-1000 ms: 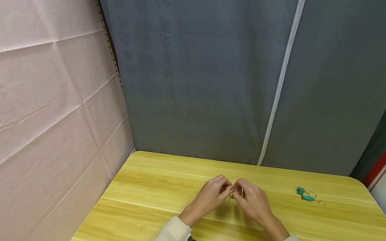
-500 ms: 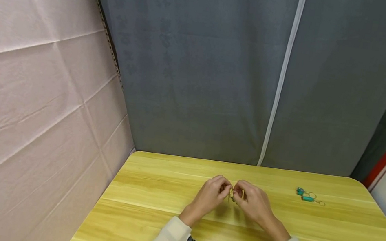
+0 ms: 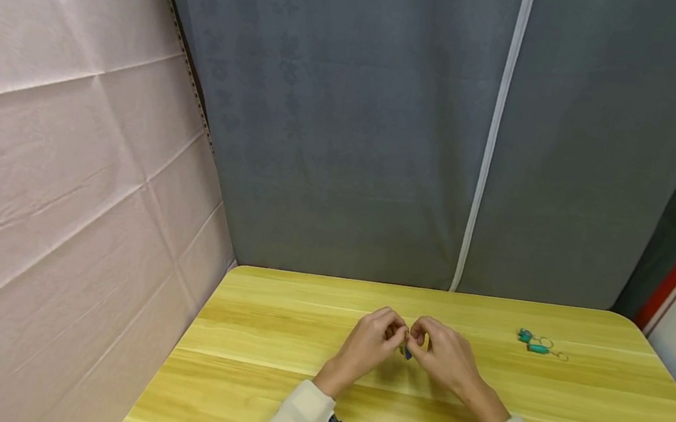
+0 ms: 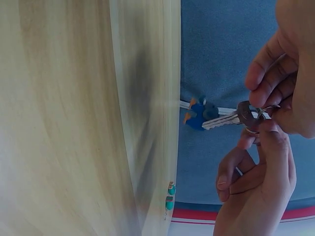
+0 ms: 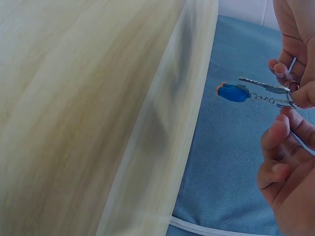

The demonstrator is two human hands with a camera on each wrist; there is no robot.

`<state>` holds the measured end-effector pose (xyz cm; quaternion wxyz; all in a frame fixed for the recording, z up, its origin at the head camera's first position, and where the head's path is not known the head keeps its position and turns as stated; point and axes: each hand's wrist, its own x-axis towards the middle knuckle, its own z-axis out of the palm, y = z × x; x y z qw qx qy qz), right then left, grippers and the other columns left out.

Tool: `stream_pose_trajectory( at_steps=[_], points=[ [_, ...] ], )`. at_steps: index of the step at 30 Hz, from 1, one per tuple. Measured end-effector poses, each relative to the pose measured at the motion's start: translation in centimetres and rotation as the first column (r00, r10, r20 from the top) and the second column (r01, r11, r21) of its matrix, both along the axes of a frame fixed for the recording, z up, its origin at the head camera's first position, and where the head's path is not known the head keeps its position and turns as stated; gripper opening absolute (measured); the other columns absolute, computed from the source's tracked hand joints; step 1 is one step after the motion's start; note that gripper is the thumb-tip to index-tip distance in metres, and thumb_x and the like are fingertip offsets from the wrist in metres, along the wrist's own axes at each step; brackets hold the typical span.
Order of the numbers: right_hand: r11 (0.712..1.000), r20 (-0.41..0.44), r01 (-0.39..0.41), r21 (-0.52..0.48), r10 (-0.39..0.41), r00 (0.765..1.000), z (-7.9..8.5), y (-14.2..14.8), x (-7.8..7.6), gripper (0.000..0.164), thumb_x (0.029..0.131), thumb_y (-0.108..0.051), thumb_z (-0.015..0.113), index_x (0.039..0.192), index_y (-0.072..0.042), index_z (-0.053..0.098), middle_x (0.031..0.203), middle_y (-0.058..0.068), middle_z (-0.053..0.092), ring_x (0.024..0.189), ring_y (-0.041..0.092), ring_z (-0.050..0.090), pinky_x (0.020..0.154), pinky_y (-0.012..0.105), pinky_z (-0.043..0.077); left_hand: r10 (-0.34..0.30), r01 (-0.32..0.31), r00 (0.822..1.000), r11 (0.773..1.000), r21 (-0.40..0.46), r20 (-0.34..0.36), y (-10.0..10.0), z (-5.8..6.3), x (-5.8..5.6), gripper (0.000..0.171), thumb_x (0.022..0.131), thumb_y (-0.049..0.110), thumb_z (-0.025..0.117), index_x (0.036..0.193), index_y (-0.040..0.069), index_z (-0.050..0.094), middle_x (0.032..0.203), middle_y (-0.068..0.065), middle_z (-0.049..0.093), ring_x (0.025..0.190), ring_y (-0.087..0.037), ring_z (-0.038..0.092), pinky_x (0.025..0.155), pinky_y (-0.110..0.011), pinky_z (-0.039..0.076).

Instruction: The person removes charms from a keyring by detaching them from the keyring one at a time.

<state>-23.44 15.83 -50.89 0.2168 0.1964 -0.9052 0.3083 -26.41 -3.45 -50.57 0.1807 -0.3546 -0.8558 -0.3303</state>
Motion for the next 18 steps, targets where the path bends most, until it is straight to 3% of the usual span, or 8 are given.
stream_pose_trajectory(
  at_steps=[10,18],
  points=[
    [1.000,-0.048,-0.004,0.022,0.005,0.999,-0.09,-0.01,-0.20,0.025,0.094,-0.014,0.076,0.081,-0.026,0.059,0.073,-0.016,0.048,0.058,-0.003,0.037,0.052,0.019,0.033,-0.021,0.021,1.000,0.999,-0.026,-0.011,0.29,-0.04,0.16,0.008,0.105,0.012,0.069,0.100,0.009,0.074,0.094,-0.002,0.072,0.078,-0.004,0.062,0.071,-0.004,0.047],
    [1.000,-0.064,-0.016,0.010,0.017,0.998,-0.16,-0.04,-0.32,0.026,0.095,-0.011,0.075,0.081,-0.025,0.059,0.073,-0.015,0.048,0.060,-0.003,0.037,0.054,0.019,0.034,-0.012,0.010,0.997,1.000,-0.025,-0.073,0.50,-0.04,0.18,0.006,0.103,0.007,0.070,0.098,0.007,0.074,0.093,-0.003,0.073,0.077,-0.008,0.065,0.069,-0.004,0.047]
  ],
)
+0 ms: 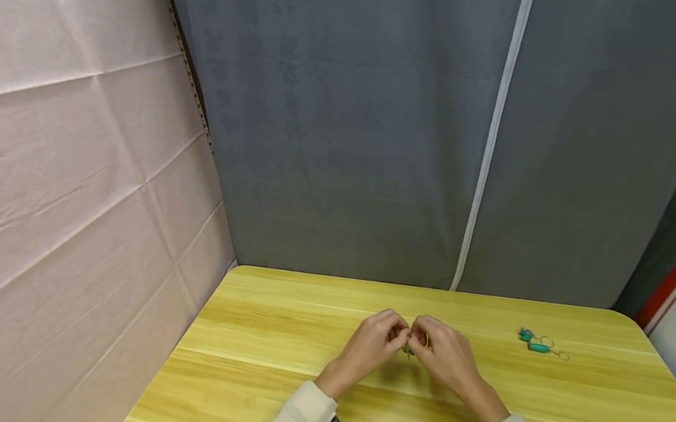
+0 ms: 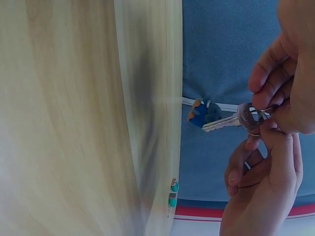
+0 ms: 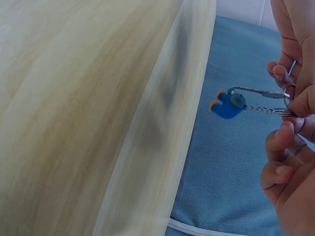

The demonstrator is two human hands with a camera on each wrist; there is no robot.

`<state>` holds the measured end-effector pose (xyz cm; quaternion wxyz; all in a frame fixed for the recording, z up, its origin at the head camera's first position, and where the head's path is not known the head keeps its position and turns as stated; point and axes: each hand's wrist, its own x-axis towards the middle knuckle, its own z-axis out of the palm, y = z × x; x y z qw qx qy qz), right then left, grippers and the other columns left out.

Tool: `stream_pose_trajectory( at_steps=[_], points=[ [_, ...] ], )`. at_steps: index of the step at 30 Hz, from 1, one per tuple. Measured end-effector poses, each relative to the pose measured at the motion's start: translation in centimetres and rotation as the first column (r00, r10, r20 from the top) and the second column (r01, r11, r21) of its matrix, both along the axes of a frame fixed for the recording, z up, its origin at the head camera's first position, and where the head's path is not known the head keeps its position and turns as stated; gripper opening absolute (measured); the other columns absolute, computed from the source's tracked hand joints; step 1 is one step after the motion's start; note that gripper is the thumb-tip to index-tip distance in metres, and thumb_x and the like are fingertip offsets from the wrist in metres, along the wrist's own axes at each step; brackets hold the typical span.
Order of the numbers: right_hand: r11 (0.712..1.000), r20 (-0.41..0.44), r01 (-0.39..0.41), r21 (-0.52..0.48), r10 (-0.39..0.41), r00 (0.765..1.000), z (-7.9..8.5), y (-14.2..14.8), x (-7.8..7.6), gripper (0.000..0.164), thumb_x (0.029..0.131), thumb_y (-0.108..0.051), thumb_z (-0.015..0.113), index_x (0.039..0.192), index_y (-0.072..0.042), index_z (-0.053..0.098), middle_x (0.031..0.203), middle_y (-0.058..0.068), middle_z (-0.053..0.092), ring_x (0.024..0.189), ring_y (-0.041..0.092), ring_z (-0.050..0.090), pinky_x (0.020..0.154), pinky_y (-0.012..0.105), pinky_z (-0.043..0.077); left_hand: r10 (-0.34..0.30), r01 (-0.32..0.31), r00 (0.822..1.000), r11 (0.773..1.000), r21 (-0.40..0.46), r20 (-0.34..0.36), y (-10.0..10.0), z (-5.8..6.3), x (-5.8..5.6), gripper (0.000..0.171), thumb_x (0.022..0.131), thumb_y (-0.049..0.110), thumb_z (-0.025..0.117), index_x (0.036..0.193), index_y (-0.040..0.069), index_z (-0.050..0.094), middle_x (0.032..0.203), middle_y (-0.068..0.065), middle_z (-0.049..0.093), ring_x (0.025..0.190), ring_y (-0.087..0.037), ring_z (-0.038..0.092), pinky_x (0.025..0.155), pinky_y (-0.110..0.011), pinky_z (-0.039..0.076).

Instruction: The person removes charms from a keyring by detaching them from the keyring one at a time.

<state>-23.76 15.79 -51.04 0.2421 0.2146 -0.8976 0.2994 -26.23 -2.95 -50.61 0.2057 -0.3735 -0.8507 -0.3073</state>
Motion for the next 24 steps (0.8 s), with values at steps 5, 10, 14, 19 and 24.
stream_pose_trajectory(
  at_steps=[5,10,14,19,24],
  points=[
    [1.000,-0.009,0.001,-0.018,-0.001,1.000,0.11,-0.03,-0.02,0.025,0.094,-0.012,0.075,0.080,-0.025,0.059,0.072,-0.016,0.048,0.060,-0.003,0.038,0.054,0.019,0.034,0.001,-0.001,0.999,1.000,0.008,-0.043,0.03,-0.12,-0.01,0.006,0.103,0.006,0.070,0.097,0.006,0.073,0.091,-0.002,0.071,0.075,-0.006,0.063,0.068,-0.004,0.046],
    [0.999,-0.041,-0.018,-0.045,0.016,0.999,0.27,-0.01,0.13,0.026,0.091,-0.007,0.074,0.079,-0.025,0.059,0.072,-0.016,0.048,0.061,-0.004,0.038,0.053,0.018,0.034,0.011,-0.010,0.997,1.000,0.011,-0.081,0.01,-0.12,-0.05,0.007,0.102,0.004,0.070,0.096,0.006,0.073,0.090,-0.002,0.071,0.073,-0.005,0.062,0.066,-0.005,0.046],
    [0.998,-0.069,-0.030,-0.054,0.026,0.997,0.41,-0.04,0.30,0.028,0.089,-0.004,0.075,0.079,-0.025,0.059,0.072,-0.016,0.048,0.062,-0.004,0.038,0.054,0.018,0.034,0.024,-0.022,0.996,1.000,0.020,-0.081,-0.08,-0.22,-0.12,0.007,0.100,0.003,0.071,0.095,0.006,0.073,0.090,-0.002,0.071,0.072,-0.005,0.061,0.065,-0.004,0.046],
    [0.998,-0.080,-0.028,-0.054,0.024,0.997,0.43,0.03,0.43,0.029,0.086,-0.003,0.073,0.078,-0.026,0.058,0.072,-0.016,0.048,0.061,-0.005,0.036,0.054,0.018,0.032,0.022,-0.020,0.996,0.999,0.030,-0.087,-0.19,-0.44,-0.26,0.007,0.100,0.003,0.070,0.095,0.007,0.073,0.089,-0.001,0.071,0.073,-0.005,0.062,0.065,-0.005,0.046],
    [0.999,-0.063,-0.002,-0.045,-0.001,0.998,0.35,0.18,0.49,0.027,0.086,-0.006,0.074,0.079,-0.026,0.058,0.070,-0.013,0.050,0.059,-0.005,0.035,0.053,0.018,0.031,0.015,-0.012,0.995,0.999,0.036,-0.101,-0.19,-0.56,-0.39,0.008,0.100,0.002,0.070,0.095,0.008,0.073,0.089,-0.001,0.070,0.073,-0.004,0.062,0.066,-0.005,0.047]
  ],
)
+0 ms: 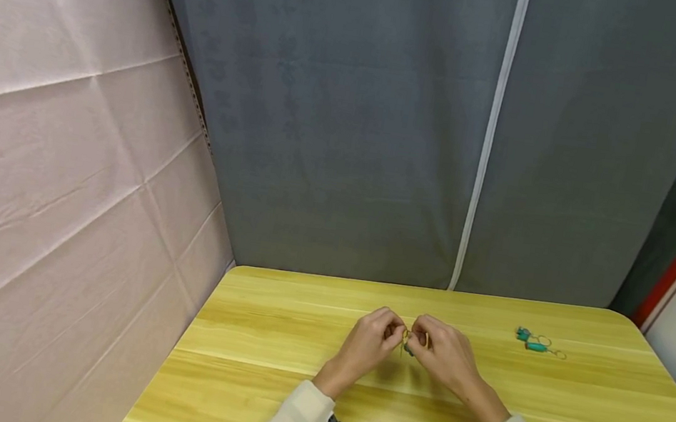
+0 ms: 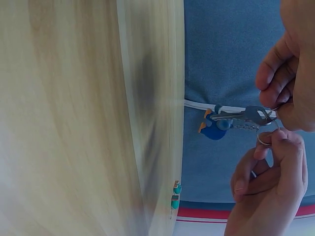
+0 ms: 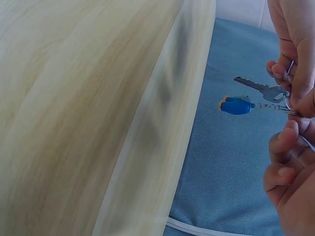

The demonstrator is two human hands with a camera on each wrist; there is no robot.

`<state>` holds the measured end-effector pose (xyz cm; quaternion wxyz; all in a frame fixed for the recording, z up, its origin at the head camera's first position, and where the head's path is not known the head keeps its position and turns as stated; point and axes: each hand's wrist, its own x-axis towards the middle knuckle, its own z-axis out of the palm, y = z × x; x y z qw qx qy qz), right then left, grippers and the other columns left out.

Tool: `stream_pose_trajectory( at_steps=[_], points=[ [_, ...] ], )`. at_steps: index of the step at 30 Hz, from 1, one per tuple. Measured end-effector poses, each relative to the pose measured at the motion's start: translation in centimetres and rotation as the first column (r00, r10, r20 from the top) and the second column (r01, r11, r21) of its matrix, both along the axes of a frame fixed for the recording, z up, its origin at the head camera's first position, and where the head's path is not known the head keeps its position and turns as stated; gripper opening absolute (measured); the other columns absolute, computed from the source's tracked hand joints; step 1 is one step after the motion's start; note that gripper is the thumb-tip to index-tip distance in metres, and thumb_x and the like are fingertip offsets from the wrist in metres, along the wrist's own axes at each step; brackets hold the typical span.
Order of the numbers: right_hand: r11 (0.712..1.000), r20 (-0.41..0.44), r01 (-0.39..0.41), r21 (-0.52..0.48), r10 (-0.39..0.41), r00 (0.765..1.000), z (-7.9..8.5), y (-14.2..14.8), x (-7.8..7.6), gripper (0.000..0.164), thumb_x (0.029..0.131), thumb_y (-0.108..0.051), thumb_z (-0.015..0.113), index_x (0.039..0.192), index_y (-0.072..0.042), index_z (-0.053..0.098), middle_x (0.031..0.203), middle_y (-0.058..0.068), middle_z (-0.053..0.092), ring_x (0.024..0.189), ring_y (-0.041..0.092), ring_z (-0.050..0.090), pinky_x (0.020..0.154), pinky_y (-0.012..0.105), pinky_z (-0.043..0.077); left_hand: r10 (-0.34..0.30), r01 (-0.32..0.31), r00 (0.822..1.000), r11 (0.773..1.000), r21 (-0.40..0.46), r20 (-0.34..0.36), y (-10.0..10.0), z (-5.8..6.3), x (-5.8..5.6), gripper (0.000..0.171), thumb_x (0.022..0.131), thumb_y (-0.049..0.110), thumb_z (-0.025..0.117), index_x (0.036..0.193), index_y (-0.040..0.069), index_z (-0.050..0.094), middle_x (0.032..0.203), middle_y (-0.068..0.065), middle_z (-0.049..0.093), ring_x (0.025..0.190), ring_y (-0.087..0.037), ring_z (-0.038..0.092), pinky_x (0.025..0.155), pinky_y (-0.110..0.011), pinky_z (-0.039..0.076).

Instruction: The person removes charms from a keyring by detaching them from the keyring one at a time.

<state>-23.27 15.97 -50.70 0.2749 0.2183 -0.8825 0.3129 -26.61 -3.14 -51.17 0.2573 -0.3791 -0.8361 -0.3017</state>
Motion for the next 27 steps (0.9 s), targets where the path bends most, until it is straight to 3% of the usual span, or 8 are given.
stream_pose_trajectory(
  at_steps=[11,20,27],
  points=[
    [0.998,0.142,0.047,0.040,-0.053,0.988,0.00,0.13,-0.06,0.019,0.092,-0.016,0.077,0.083,-0.024,0.062,0.074,-0.009,0.058,0.058,-0.002,0.038,0.052,0.020,0.035,0.002,-0.001,1.000,1.000,-0.023,0.024,-0.07,0.16,0.14,0.006,0.101,0.005,0.071,0.097,0.008,0.072,0.090,-0.001,0.070,0.073,-0.003,0.060,0.066,-0.005,0.046],
    [0.998,0.099,0.022,0.055,-0.027,0.995,-0.06,0.00,-0.08,0.024,0.093,-0.012,0.076,0.081,-0.024,0.060,0.071,-0.012,0.052,0.058,-0.003,0.037,0.053,0.020,0.034,-0.036,0.037,0.997,0.999,-0.024,0.067,0.04,0.39,0.43,0.006,0.103,0.008,0.070,0.097,0.009,0.072,0.093,-0.001,0.071,0.077,-0.006,0.063,0.069,-0.004,0.047],
    [0.998,0.107,0.015,0.062,-0.021,0.994,-0.23,-0.06,-0.10,0.026,0.095,-0.011,0.076,0.081,-0.025,0.060,0.072,-0.016,0.050,0.060,-0.003,0.038,0.054,0.020,0.034,-0.022,0.027,0.995,0.998,-0.050,0.095,0.12,0.33,0.42,0.006,0.103,0.007,0.069,0.098,0.008,0.073,0.092,-0.001,0.071,0.076,-0.004,0.060,0.067,-0.003,0.045]
  ],
)
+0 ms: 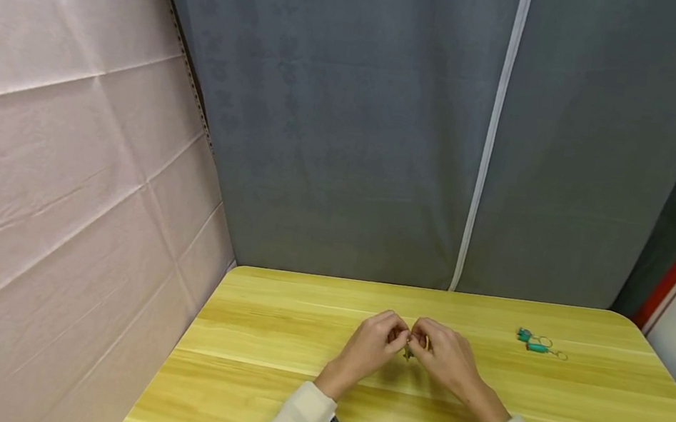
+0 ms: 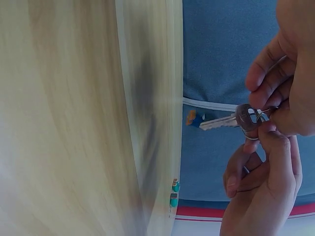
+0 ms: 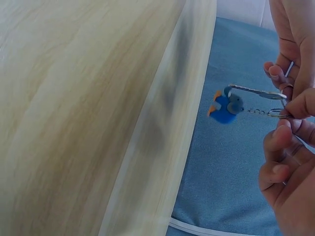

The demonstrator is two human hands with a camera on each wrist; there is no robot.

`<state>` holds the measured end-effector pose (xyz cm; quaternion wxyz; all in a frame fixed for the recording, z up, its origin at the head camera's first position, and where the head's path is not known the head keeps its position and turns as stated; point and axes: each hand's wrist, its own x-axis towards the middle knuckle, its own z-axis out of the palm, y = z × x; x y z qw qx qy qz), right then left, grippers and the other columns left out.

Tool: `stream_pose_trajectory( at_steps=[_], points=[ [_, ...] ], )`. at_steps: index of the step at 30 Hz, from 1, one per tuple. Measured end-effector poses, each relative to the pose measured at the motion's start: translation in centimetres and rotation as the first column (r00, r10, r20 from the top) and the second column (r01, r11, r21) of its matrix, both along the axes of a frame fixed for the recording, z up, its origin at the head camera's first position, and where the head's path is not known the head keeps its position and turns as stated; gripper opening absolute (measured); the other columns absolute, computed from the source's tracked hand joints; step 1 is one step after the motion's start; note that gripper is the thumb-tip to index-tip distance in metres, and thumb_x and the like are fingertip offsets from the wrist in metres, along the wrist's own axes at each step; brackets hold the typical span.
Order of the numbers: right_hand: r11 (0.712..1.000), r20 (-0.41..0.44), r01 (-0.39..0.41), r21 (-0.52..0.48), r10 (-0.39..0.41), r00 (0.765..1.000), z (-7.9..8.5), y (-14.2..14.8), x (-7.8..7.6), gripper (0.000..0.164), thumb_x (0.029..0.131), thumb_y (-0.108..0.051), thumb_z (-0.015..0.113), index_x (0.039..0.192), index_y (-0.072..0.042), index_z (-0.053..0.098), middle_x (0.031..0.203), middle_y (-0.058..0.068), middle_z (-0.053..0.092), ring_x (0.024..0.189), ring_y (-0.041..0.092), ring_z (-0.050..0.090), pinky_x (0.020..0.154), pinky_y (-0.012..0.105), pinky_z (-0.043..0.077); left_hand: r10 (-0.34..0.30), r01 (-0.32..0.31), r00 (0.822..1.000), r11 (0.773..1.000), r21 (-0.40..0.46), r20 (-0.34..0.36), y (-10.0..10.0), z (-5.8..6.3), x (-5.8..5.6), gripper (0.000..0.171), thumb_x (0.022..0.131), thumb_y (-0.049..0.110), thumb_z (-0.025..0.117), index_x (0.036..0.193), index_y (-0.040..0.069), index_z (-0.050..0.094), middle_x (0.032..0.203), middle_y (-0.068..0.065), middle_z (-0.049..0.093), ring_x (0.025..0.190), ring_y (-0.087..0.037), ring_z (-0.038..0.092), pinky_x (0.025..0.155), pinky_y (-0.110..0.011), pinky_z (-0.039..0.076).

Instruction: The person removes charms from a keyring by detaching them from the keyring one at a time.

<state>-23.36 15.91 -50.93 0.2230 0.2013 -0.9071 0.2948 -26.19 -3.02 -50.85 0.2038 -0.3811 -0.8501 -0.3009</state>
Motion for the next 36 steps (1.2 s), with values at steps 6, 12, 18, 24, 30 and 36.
stream_pose_trajectory(
  at_steps=[6,12,18,24,30,36],
  points=[
    [1.000,0.003,-0.007,-0.018,0.007,1.000,-0.10,0.02,-0.05,0.026,0.096,-0.011,0.075,0.082,-0.026,0.060,0.073,-0.016,0.049,0.060,-0.003,0.037,0.054,0.020,0.034,0.019,-0.019,1.000,1.000,-0.015,0.001,0.23,-0.26,-0.12,0.007,0.103,0.007,0.068,0.098,0.008,0.071,0.090,-0.001,0.069,0.074,-0.001,0.055,0.066,-0.004,0.042],
    [0.999,-0.014,-0.011,-0.031,0.010,1.000,0.01,0.00,0.01,0.025,0.094,-0.009,0.076,0.082,-0.025,0.060,0.073,-0.016,0.050,0.061,-0.003,0.038,0.054,0.020,0.034,0.023,-0.023,1.000,1.000,0.002,0.010,0.05,-0.30,-0.12,0.007,0.103,0.005,0.067,0.099,0.008,0.071,0.090,-0.001,0.069,0.074,-0.002,0.056,0.065,-0.004,0.043],
    [0.999,-0.044,-0.025,-0.044,0.023,0.999,0.10,0.02,0.21,0.025,0.091,-0.006,0.075,0.083,-0.025,0.061,0.073,-0.017,0.050,0.062,-0.004,0.038,0.054,0.019,0.035,0.037,-0.037,0.999,0.999,0.006,0.002,-0.15,-0.23,-0.13,0.007,0.103,0.004,0.067,0.098,0.007,0.071,0.089,-0.002,0.069,0.073,-0.002,0.056,0.064,-0.004,0.042],
    [0.999,-0.059,-0.016,-0.049,0.013,0.998,-0.16,0.13,0.13,0.023,0.090,-0.006,0.077,0.083,-0.023,0.063,0.073,-0.015,0.053,0.060,-0.005,0.038,0.053,0.018,0.035,0.040,-0.041,0.999,0.999,0.017,0.003,-0.22,-0.19,-0.14,0.007,0.102,0.004,0.068,0.098,0.007,0.072,0.089,-0.001,0.069,0.073,-0.003,0.057,0.065,-0.005,0.044],
    [0.999,-0.005,0.008,-0.033,-0.008,1.000,-0.12,0.30,0.08,0.020,0.093,-0.011,0.076,0.084,-0.023,0.062,0.074,-0.011,0.056,0.059,-0.004,0.037,0.053,0.019,0.034,0.041,-0.041,0.999,0.999,0.015,-0.025,-0.26,-0.16,-0.14,0.006,0.101,0.004,0.069,0.097,0.008,0.072,0.090,-0.001,0.069,0.074,-0.003,0.059,0.066,-0.005,0.046],
    [0.999,0.035,0.021,-0.024,-0.021,0.999,0.05,0.31,-0.01,0.020,0.094,-0.016,0.078,0.084,-0.024,0.062,0.075,-0.011,0.056,0.059,-0.002,0.039,0.053,0.020,0.035,0.024,-0.023,0.999,1.000,0.016,-0.047,-0.19,-0.20,-0.16,0.006,0.100,0.004,0.070,0.096,0.009,0.072,0.091,-0.001,0.070,0.075,-0.004,0.060,0.067,-0.005,0.046]
  ],
)
